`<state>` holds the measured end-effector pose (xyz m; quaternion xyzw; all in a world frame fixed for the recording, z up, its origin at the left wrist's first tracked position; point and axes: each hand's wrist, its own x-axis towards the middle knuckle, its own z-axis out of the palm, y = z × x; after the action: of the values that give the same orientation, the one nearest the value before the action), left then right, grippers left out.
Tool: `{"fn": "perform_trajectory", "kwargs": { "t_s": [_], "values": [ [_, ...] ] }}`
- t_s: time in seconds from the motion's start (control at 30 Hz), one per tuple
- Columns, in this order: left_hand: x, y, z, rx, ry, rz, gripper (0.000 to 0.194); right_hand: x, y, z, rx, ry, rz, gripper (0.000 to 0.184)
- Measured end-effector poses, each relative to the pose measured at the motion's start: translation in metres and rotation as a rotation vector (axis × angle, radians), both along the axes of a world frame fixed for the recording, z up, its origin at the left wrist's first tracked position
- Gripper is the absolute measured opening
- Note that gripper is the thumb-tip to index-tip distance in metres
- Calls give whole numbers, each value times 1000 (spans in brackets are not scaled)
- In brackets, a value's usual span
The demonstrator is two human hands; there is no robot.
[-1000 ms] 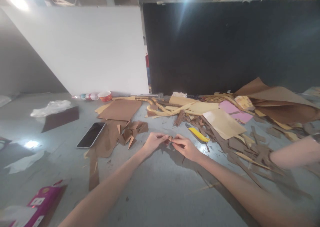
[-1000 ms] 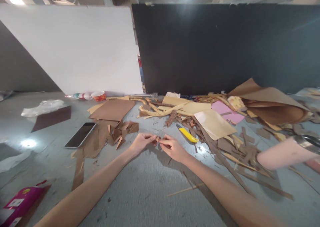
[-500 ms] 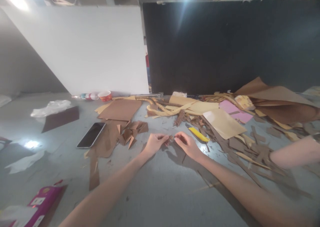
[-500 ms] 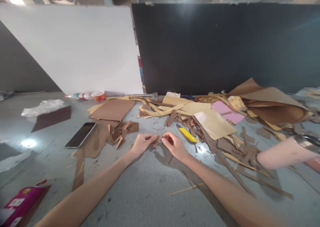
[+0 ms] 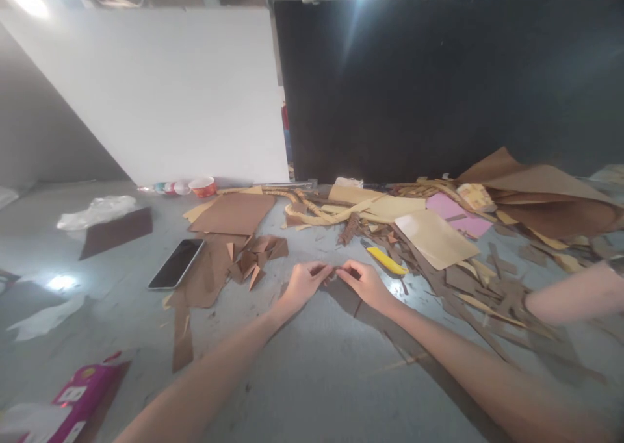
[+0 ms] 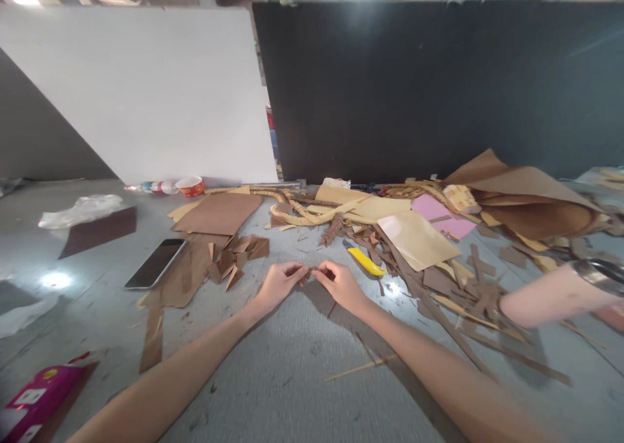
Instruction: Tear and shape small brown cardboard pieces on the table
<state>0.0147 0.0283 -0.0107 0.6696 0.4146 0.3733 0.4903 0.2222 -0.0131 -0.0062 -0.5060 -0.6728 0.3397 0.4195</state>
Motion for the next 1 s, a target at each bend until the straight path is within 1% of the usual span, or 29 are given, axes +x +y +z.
{"fn": "perform_trajectory", "kwargs": {
  "t_s": [0.1, 0.2, 0.3, 0.43, 0.53, 0.63, 0.8, 0.9, 1.0],
  "values": [
    [0, 1, -1, -24, -10, 40, 44, 0, -1, 0, -2, 14, -28, 37],
    [-1, 2, -3, -35, -21, 17, 45, 0, -1, 1, -8, 23, 5, 35],
    [-1, 2, -4, -15, -19, 9, 43, 0, 1, 1, -5, 17, 30, 34],
    [-1, -1, -1, 32, 34, 30, 42, 1, 2, 1, 6, 0, 17, 33],
    [-1, -3, 1, 35, 75, 43, 37, 1, 1, 2, 9, -3, 24, 32],
    [-1, -3, 0, 23, 82, 25, 33, 1, 0, 2, 7, -8, 38, 31],
    [-2, 1, -4, 17, 40, -27, 33, 0, -1, 4, -8, -25, 36, 32],
    [-3, 1, -4, 32, 42, -32, 33, 1, -1, 5, -19, -7, 42, 30],
    [-3, 0, -2, 44, 52, -37, 34, 2, -2, 6, -15, -1, 79, 31]
  ]
}}
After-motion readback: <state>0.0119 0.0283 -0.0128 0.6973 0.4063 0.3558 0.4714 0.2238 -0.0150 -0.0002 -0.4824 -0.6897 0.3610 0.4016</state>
